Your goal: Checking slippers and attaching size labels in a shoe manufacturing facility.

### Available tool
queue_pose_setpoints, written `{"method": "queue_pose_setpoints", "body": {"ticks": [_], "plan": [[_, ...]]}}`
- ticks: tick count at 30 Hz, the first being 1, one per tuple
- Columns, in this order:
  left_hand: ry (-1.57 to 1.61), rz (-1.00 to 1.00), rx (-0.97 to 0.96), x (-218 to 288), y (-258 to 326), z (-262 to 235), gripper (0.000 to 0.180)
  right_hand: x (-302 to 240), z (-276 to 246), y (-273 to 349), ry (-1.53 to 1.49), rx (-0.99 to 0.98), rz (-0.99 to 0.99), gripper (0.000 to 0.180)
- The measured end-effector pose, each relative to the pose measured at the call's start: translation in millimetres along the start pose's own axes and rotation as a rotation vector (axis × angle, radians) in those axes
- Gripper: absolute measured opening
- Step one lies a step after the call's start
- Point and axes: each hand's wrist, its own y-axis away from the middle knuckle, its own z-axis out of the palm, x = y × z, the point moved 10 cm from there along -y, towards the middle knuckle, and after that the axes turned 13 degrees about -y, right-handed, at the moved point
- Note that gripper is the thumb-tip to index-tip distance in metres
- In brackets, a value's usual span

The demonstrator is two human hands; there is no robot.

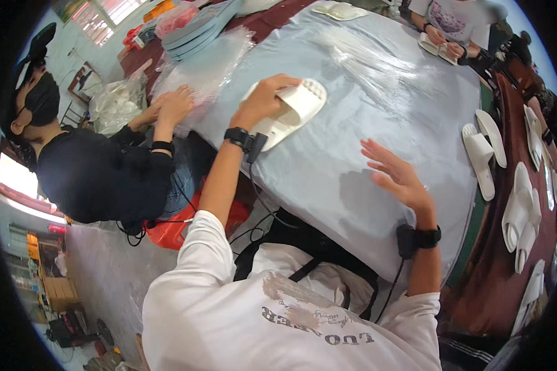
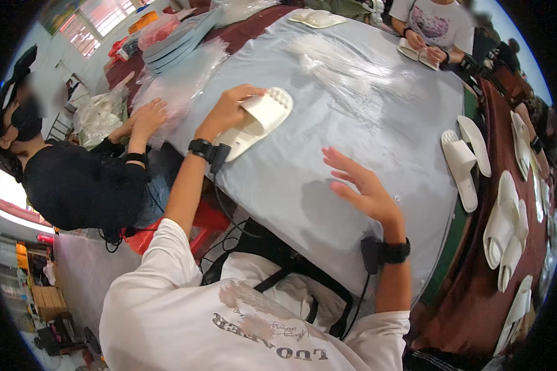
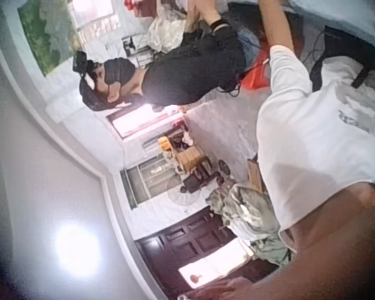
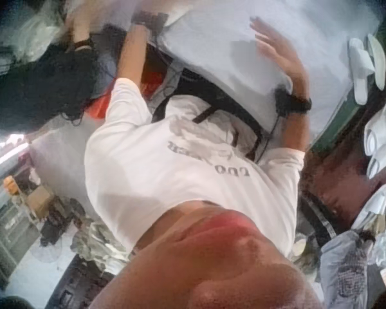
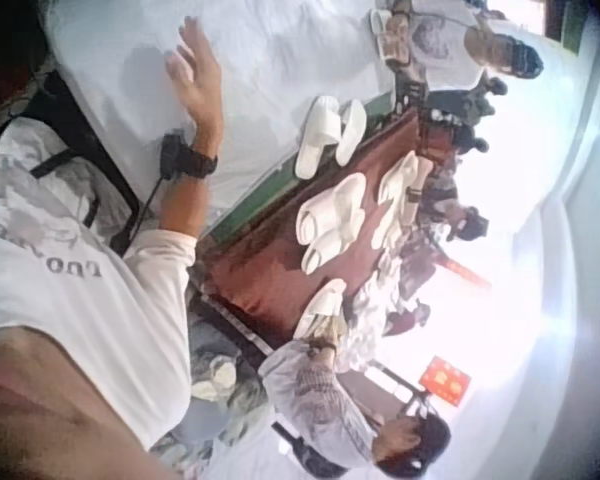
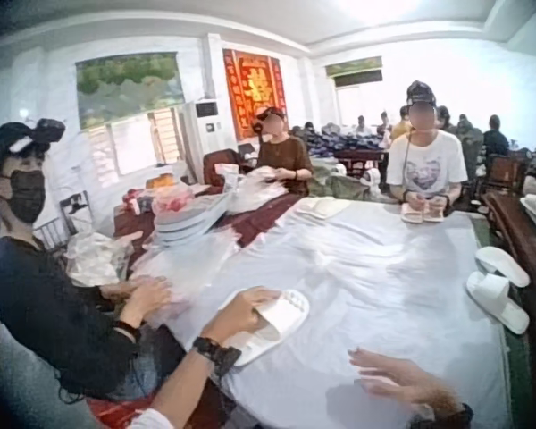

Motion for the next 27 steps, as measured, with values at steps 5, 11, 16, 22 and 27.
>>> {"method": "queue_pose_setpoints", "body": {"ticks": [5,11,16,22,27], "plan": [[-0.049,0.014,0.028,-19,-6,-11,0.048,17,15,-5,-0.014,-0.029,0.014,0.068],[-0.291,0.11,-0.121,-15,-18,-14,0.052,16,13,-6,0.095,0.016,-0.037,0.066],[-0.476,0.223,-0.247,47,-30,-14,0.053,13,-36,-5,-0.163,0.356,-0.15,0.049],[-0.008,0.424,-0.329,189,-50,27,0.044,3,-81,10,-0.377,0.56,-0.256,0.046],[0.122,0.44,-0.323,257,-71,93,0.048,-1,-94,19,-0.679,0.487,-0.416,0.048]]}}
